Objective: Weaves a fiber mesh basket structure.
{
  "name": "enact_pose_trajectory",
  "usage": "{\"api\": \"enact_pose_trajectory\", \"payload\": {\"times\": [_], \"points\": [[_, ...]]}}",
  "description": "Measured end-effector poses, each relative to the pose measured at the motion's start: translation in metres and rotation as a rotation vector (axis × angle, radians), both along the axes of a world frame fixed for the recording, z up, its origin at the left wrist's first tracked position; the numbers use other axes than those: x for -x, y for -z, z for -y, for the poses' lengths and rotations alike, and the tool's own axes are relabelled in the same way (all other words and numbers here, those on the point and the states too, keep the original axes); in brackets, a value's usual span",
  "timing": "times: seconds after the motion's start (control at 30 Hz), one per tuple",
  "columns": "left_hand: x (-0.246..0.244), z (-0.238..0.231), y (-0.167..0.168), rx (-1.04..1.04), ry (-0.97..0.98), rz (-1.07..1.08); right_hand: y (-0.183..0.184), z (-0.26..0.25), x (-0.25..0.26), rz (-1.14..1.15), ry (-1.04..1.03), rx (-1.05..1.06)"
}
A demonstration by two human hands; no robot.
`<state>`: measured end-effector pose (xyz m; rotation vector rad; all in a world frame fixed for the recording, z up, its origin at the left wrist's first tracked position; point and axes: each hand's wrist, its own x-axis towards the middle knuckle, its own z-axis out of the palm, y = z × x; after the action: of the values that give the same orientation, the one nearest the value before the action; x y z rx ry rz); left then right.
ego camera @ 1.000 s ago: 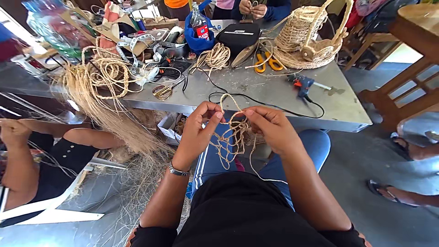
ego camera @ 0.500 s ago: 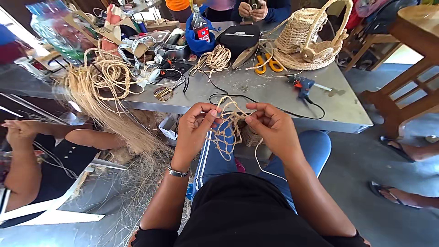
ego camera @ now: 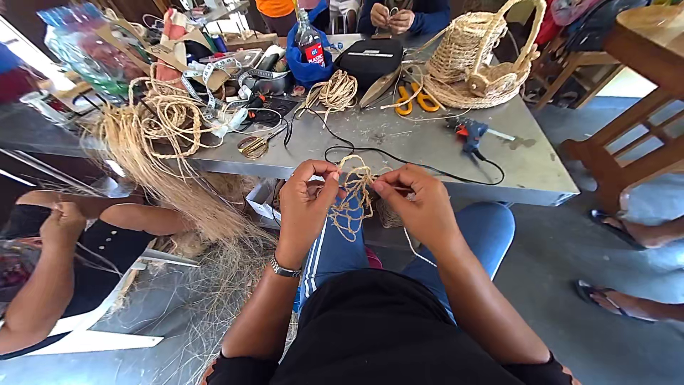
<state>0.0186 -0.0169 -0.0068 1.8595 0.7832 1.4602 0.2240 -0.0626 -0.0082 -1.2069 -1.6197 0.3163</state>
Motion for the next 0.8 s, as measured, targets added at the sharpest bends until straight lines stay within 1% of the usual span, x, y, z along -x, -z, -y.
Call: {"api": "enact_pose_trajectory", "payload": {"times": [0.1,0.2,0.4,0.67,0.73,0.8], "points": [[-0.002,0.001,-0.001,0.044,-0.013,0.025,0.001,-0.001,0.003,-0.009,0.028,-0.040],[-0.003,0.002,0.000,0.059,0.025,0.029,0.000,0.000,0.006,-0.012,0.058,-0.082],[-0.007,0.004,-0.001,0.085,0.188,0.028,0.002,0.000,0.010,-0.025,0.085,-0.122],[-0.012,0.004,0.000,0.053,0.047,0.012,-0.001,0.000,0.015,0.033,0.179,-0.244],[-0.012,0.003,0.000,0.050,0.041,0.024,-0.001,-0.003,0.015,0.059,0.159,-0.295],[-0.012,0.003,-0.001,0.051,0.051,0.030,-0.003,-0.003,0.015,0.088,0.087,-0.314]]}}
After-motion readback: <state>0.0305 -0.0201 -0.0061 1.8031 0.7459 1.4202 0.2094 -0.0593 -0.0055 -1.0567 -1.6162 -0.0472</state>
